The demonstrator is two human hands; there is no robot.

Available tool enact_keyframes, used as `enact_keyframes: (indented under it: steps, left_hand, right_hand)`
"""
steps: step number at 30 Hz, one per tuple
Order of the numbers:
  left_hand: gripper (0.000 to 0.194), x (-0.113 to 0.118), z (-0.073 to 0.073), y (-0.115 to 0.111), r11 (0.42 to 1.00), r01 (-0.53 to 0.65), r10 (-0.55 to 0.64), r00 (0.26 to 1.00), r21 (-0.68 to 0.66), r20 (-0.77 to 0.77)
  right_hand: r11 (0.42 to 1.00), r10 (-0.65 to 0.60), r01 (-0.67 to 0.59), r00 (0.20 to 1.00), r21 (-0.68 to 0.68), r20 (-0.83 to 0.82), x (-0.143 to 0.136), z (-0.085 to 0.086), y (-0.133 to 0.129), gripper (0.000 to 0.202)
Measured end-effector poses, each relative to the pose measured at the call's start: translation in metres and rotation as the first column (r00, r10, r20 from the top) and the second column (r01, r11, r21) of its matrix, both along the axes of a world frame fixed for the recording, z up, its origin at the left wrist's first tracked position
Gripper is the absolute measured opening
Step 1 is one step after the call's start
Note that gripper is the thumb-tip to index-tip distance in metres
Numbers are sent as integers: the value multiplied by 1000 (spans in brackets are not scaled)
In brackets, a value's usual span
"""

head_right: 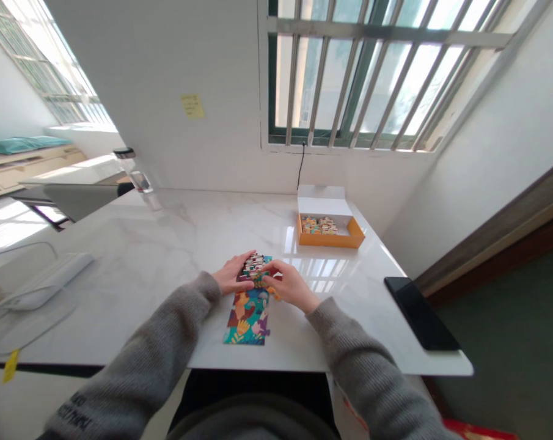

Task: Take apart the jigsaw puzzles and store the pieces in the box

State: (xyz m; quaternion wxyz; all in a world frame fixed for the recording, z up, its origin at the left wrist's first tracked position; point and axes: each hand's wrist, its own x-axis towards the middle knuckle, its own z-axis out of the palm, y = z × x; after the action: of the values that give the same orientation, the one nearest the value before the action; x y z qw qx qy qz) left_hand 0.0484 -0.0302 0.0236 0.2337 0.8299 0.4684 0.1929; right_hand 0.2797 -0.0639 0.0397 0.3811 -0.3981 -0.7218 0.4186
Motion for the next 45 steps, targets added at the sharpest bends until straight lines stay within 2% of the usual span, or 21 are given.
enact_keyframes:
  steps: [5, 10, 14, 16, 19, 22, 24, 27, 33, 35, 38, 41, 44, 45]
  left_hand:
    - [102, 3, 2, -3, 999, 9, -9, 1000, 51, -2]
    - [97, 5, 1, -3, 997, 13, -12, 1000, 71, -5]
    - [92, 4, -2, 0, 997, 10, -9, 1000, 74, -4]
    - [92, 4, -3, 1, 997, -7, 7, 1000, 74, -3]
    - [92, 4, -5, 2, 997, -24, 24, 1000, 74, 0]
    - [91, 4, -5, 2, 997, -19, 19, 1000, 68, -5]
    - [91, 4, -5, 2, 998, -13, 13, 1000, 67, -6]
    - [91, 4, -5, 2, 997, -20, 20, 1000, 74, -2]
    - [89, 6, -4, 1, 997, -26, 26, 1000, 75, 1]
    - [88, 6, -4, 0, 997, -25, 25, 1000, 78, 2]
    - [87, 6, -4, 0, 995, -27, 26, 1000, 94, 9]
    - [87, 6, -4, 0, 994, -28, 27, 1000, 105, 9]
    - [87, 6, -4, 0, 995, -26, 26, 1000, 99, 5]
    - [87, 6, -4, 0, 995, -23, 23, 1000, 95, 5]
  right_hand:
    - [989, -116, 104, 987, 104, 112, -8, -1, -6, 12]
    - [996, -38, 25, 989, 90, 142, -10, -2, -4, 11]
    - [974, -129, 75, 958, 212, 255, 11, 3, 6, 15]
    - [967, -145, 53, 919, 249, 367, 28, 7, 10, 16]
    - [983, -36, -70, 833, 170, 552, 50, 12, 12, 33]
    - [986, 72, -150, 762, 68, 643, 56, 16, 7, 50]
    - [986, 86, -161, 742, 52, 665, 53, 18, 2, 52]
    - [984, 88, -170, 730, 55, 678, 49, 19, 0, 42]
    - [986, 35, -133, 760, 102, 648, 44, 15, -1, 35]
    - [980, -16, -120, 746, 159, 665, 37, 14, -6, 34]
    - [943, -89, -168, 705, 287, 704, 23, 12, -16, 39]
    - [916, -109, -218, 675, 338, 730, 16, 13, -22, 30]
    - [921, -93, -213, 693, 327, 714, 18, 15, -19, 15]
    - [927, -84, -196, 720, 318, 689, 21, 16, -17, 16]
